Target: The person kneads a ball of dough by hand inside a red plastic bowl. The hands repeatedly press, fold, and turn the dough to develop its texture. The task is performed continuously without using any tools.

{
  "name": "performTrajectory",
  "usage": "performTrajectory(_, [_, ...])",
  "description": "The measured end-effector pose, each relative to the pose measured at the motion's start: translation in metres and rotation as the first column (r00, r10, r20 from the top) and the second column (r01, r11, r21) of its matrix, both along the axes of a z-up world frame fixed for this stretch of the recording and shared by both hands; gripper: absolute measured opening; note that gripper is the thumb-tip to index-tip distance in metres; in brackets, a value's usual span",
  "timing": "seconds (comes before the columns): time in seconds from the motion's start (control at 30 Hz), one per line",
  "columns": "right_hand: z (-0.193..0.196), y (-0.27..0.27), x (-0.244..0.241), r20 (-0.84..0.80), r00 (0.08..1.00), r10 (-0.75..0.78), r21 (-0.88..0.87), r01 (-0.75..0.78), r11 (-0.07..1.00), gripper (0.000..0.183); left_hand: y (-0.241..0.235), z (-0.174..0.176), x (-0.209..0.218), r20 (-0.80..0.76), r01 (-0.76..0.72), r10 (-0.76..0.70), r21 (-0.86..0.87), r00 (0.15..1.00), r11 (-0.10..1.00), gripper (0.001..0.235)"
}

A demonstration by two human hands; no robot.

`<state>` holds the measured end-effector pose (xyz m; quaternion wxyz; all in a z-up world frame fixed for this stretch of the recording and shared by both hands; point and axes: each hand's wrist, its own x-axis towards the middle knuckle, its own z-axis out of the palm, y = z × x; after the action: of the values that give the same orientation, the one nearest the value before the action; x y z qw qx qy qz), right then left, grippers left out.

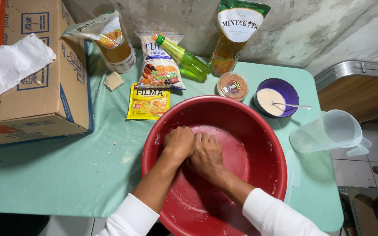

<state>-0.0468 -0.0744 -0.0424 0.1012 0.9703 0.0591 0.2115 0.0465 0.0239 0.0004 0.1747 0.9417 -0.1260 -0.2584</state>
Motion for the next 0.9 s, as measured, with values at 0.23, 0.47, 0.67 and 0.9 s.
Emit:
performTrajectory(0.23, [0.092,-0.008,0.014,-0.438,0.898,-0.036,0.527,0.289,0.799,0.029,0.004,0.077,-0.029,-0.078,-0.059,0.045,-0.183,0.996,0.981,0.054])
performTrajectory(0.47, [0.119,-0.08,0.013,-0.557,0.739,0.379,0.78,0.309,0.544,0.082,0.004,0.108,-0.037,-0.227,-0.002,-0.114,-0.454,0.967,0.891,0.066])
performTrajectory(0.67, [0.098,-0.079,-0.006,-0.566,0.694,0.446,0.779,0.272,0.566,0.089,0.0,0.094,-0.043,-0.227,0.21,-0.316,-0.394,0.921,0.895,0.057])
performTrajectory(0.9, [0.068,-0.095,-0.001,-0.495,0.737,0.46,0.802,0.185,0.567,0.057,-0.006,0.071,-0.039,-0.027,0.274,-0.292,-0.275,0.956,0.922,0.061])
